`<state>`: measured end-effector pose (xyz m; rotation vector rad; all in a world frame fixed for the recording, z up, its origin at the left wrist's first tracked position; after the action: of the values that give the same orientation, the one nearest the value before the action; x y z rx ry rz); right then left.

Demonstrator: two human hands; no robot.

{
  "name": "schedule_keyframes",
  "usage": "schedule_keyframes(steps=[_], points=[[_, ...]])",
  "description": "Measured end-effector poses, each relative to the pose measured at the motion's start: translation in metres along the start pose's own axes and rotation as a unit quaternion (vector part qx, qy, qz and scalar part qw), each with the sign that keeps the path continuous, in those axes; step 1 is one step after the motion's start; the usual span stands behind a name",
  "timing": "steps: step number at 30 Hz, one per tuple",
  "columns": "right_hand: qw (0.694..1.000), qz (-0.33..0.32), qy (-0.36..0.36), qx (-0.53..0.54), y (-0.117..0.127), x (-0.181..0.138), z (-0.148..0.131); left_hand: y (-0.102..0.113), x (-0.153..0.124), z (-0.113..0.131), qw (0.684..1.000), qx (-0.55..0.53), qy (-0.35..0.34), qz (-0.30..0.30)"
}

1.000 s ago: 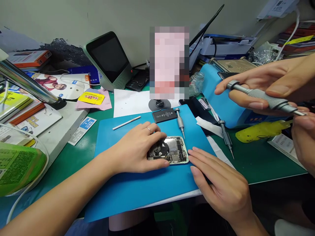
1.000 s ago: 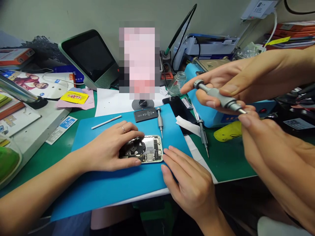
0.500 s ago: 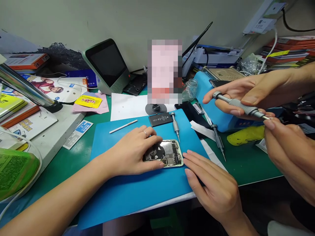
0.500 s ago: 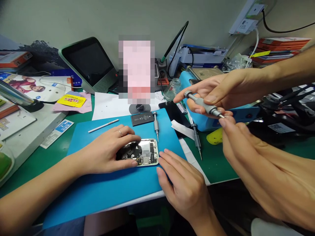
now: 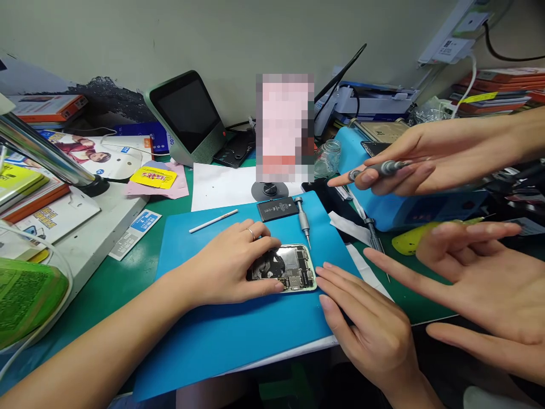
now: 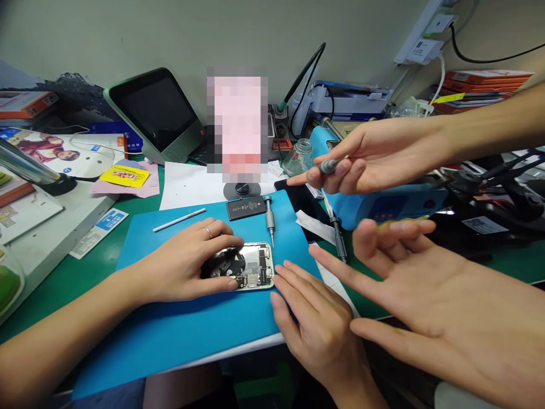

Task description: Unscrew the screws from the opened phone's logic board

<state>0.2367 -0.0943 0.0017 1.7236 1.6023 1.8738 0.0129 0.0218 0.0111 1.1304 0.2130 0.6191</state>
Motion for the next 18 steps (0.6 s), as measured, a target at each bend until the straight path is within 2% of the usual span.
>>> schedule_keyframes(steps=[18], points=[[1.000,0.008,0.005,-0.013,0.0003,-0.0009,-0.0014,0.0026,-0.0004,0.0010,1.000,0.006,-0.009,0.002]])
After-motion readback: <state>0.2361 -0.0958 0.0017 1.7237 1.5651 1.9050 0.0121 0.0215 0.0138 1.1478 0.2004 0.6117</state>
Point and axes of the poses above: each hand's wrist, its own x-axis towards the middle knuckle, its own y-axis out of the back of the hand, z = x × y, the point moved 4 cm from there along x, towards the middle knuckle, and after that the axes turned 5 degrees about x, right-handed, at the moved point
